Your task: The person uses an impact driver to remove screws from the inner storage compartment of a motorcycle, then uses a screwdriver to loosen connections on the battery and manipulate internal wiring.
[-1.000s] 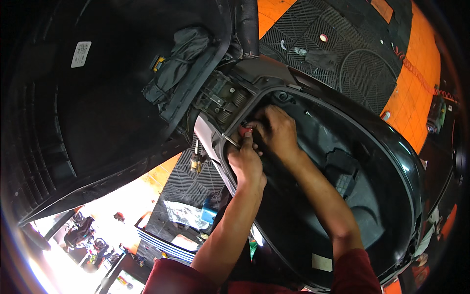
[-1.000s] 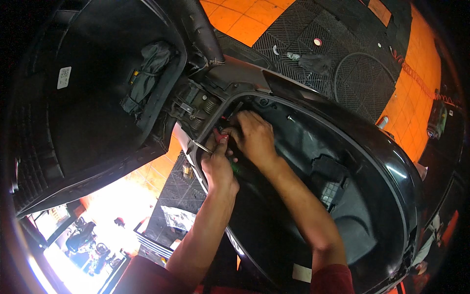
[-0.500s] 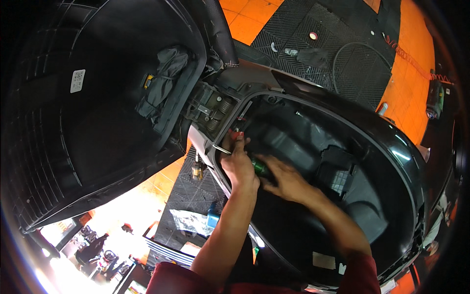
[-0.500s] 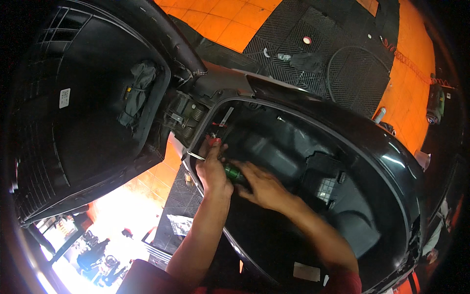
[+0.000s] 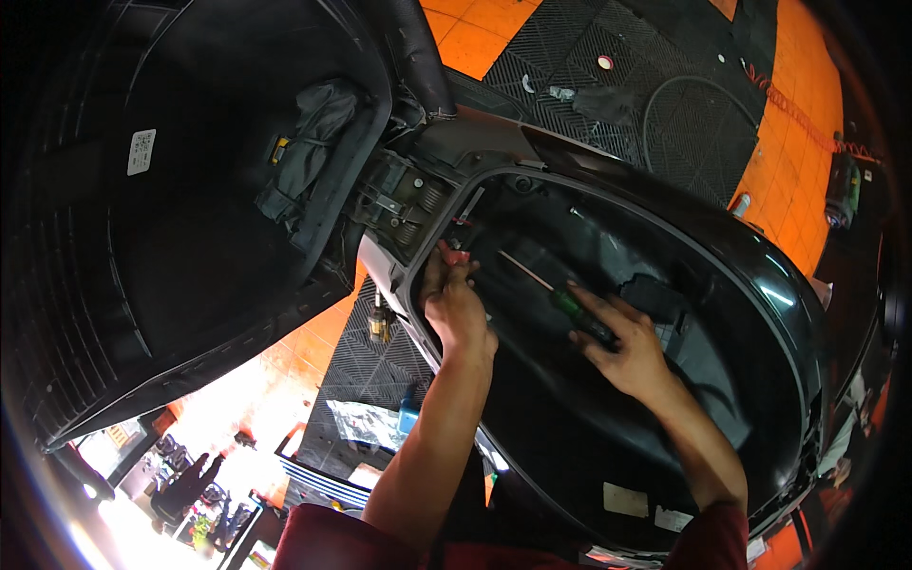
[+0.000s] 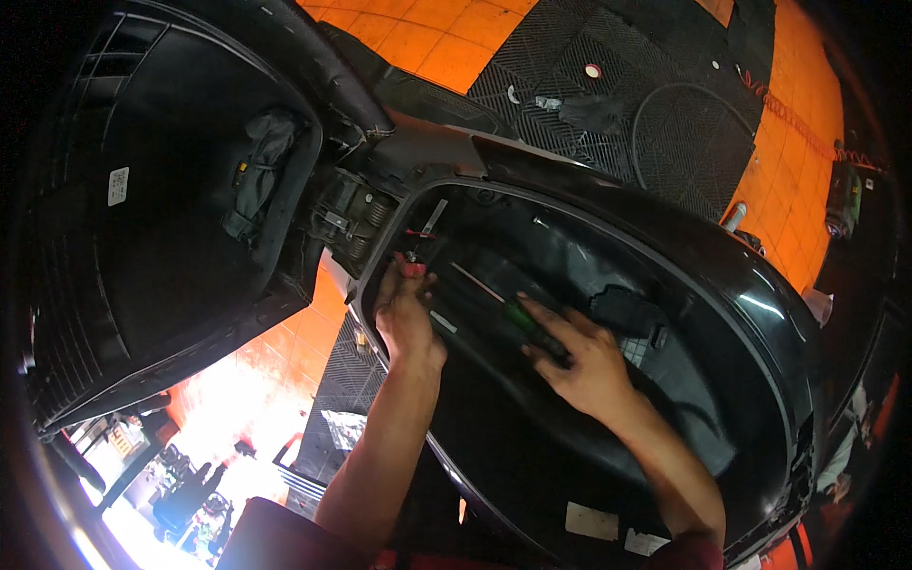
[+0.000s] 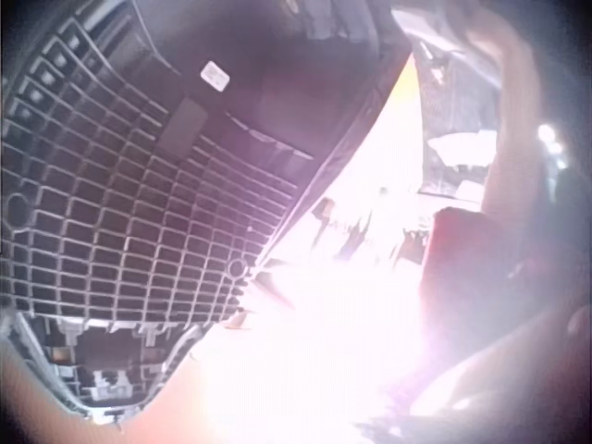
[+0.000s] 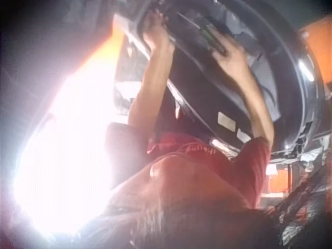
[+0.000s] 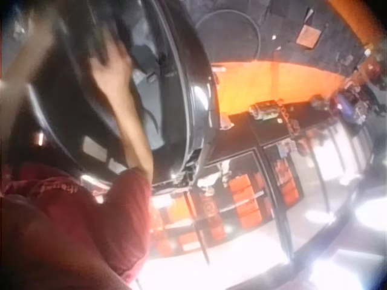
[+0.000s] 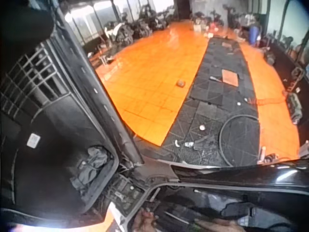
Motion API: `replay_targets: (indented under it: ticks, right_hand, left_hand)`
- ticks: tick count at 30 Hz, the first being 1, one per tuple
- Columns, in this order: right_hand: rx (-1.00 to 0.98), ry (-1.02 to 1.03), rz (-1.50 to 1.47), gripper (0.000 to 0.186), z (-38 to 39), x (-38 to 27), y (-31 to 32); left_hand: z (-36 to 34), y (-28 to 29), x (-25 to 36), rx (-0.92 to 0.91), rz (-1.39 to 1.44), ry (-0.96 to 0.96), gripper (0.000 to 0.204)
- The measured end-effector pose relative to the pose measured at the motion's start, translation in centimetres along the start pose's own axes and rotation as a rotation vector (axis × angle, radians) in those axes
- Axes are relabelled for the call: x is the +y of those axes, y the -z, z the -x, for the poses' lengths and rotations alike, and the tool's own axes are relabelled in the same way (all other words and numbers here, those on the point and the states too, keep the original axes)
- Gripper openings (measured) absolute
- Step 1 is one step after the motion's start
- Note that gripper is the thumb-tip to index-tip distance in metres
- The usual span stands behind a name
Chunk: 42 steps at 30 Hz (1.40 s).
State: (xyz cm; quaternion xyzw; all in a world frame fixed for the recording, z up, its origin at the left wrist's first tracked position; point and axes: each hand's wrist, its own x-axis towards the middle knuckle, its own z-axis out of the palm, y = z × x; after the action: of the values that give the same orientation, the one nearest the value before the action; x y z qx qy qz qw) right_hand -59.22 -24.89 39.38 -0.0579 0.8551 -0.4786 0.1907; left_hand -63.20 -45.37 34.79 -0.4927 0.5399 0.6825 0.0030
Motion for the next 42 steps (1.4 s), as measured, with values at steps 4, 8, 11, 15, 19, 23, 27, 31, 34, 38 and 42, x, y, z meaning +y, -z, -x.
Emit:
replay_targets:
  ticks: [4,8,11,15,19,23,27,31,34,38,42]
  right_hand:
    - [-0.086,-0.100,0.003,0.066,-1.2,-1.4,-1.1]
    - [-0.091,-0.098,-0.001,0.068,-1.3,-1.3,-2.2]
    - [-0.075,-0.101,-0.027,0.069,-1.3,-1.1,-2.9]
    - [-0.093,-0.114,-0.058,0.067,-1.7,-1.4,-2.9]
    - [-0.078,-0.114,-0.075,0.066,-1.8,-1.3,-3.2]
    - [-0.055,-0.088,-0.071,0.064,-1.6,-0.9,-3.2]
    - [-0.047,-0.098,-0.083,0.063,-1.7,-0.9,-3.3]
    - [-0.038,-0.107,-0.084,0.063,-1.5,-0.9,-3.8]
    - [-0.035,-0.174,-0.070,0.062,-1.1,-1.8,-4.2]
    - [0.091,-0.076,-0.269,0.062,-0.4,-0.7,-6.8]
    - [0.096,-0.167,-0.271,0.063,0.1,-0.8,-8.4]
  left_hand:
    - [-0.1,-0.2,-0.1,-0.005,-0.007,-0.034,0.035]
    - [-0.4,0.0,-0.5,-0.020,0.052,-0.046,0.032]
    - [-0.1,-0.1,-0.2,0.004,-0.014,-0.037,0.032]
    - [0.0,-0.2,0.1,0.001,-0.029,-0.042,0.032]
    - [0.1,-0.2,0.1,0.010,-0.031,-0.044,0.032]
    - [0.2,-0.2,0.3,0.013,-0.029,-0.029,0.033]
    - [-0.1,0.1,-0.2,-0.012,-0.040,-0.040,0.035]
    - [0.3,-0.1,0.3,-0.008,-0.051,-0.035,0.037]
    - [0.3,-0.2,0.2,-0.004,-0.050,-0.030,0.035]
    - [-0.3,0.0,-0.5,0.001,-0.013,0.007,0.034]
    - [-1.5,0.4,-1.4,-0.030,0.054,0.073,0.028]
